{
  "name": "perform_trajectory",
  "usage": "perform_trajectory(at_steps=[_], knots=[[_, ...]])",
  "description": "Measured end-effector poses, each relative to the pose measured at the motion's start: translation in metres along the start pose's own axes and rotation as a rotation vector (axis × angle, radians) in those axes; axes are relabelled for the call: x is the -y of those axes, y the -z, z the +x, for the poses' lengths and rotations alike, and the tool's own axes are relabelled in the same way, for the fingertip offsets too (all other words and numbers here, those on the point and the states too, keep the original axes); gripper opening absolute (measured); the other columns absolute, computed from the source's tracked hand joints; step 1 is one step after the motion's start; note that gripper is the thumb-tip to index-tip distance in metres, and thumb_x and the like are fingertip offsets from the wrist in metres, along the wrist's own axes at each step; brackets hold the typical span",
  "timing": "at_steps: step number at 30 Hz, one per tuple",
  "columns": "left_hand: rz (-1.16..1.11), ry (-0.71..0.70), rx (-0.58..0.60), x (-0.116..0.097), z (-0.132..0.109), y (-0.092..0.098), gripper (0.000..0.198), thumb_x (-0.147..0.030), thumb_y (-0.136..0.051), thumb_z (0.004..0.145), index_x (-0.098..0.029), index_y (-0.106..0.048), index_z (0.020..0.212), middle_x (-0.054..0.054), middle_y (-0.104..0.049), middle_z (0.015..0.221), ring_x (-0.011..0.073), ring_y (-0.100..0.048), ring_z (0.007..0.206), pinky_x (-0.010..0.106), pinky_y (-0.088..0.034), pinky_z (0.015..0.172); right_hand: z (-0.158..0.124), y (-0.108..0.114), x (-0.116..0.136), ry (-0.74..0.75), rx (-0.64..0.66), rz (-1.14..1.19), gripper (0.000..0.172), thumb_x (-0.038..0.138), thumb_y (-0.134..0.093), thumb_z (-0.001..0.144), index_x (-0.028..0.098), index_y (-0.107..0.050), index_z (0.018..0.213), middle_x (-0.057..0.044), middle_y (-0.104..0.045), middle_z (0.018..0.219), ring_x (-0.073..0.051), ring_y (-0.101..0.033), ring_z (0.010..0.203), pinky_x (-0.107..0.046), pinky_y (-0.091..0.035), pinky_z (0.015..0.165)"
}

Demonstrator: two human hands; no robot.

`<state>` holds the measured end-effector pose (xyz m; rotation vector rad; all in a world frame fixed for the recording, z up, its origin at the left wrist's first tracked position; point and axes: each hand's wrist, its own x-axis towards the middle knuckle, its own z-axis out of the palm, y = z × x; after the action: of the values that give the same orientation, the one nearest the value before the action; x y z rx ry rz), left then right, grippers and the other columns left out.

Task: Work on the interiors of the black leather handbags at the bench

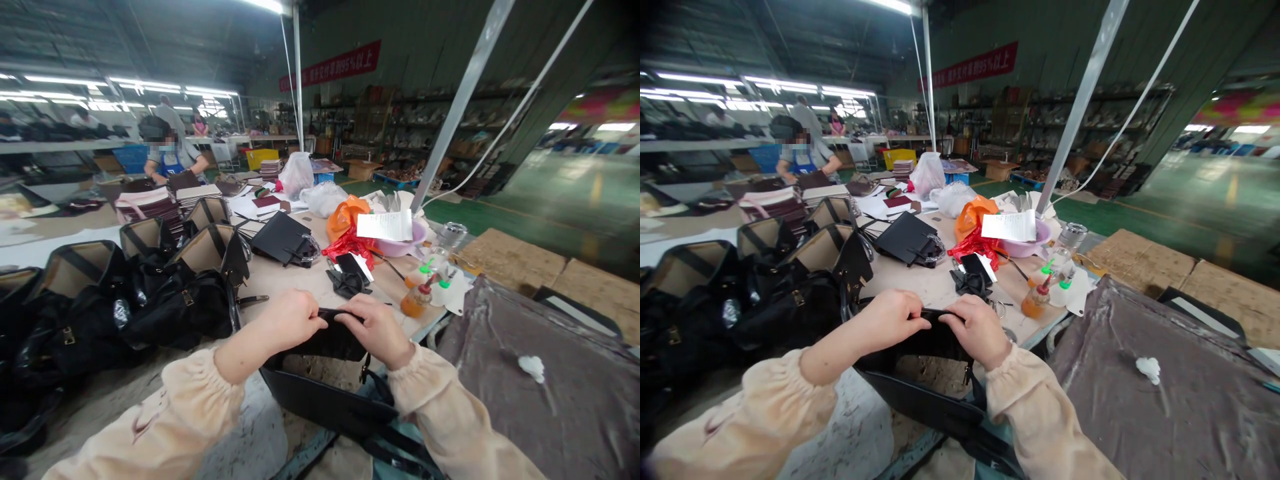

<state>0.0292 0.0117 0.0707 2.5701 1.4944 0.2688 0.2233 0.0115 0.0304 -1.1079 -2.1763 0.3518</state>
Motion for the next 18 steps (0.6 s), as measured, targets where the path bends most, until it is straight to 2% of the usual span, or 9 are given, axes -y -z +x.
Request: perform_trajectory(at_steps=[7,18], knots=[[0.066,-0.045,0.026,0.009,-0.001,0.008,0.031,-0.037,-0.049,0.08,-0.015,-0.062,0.062,0.005,-0.063,0.066,0.0144,-0.055,0.063,0.025,-0.035,0.059,-0.001,0.003,-0.006,-0.054,-0.004,0.118,0.011,0.027,-0.06,0.079,0.022,-0.069,0.075,-0.001,-0.058,0.067,-0.014,-0.055,0.067,-0.025,-0.042,0.062],[0.111,0.005,-0.025,0.014,0.007,-0.001,0.032,-0.037,-0.046,0.079,-0.015,-0.064,0.064,0.006,-0.063,0.065,0.0151,-0.052,0.058,0.026,-0.032,0.054,0.003,-0.001,-0.011,-0.078,-0.017,0.124,0.01,0.027,-0.062,0.077,0.021,-0.069,0.073,0.0,-0.057,0.066,-0.013,-0.054,0.065,-0.025,-0.042,0.06]])
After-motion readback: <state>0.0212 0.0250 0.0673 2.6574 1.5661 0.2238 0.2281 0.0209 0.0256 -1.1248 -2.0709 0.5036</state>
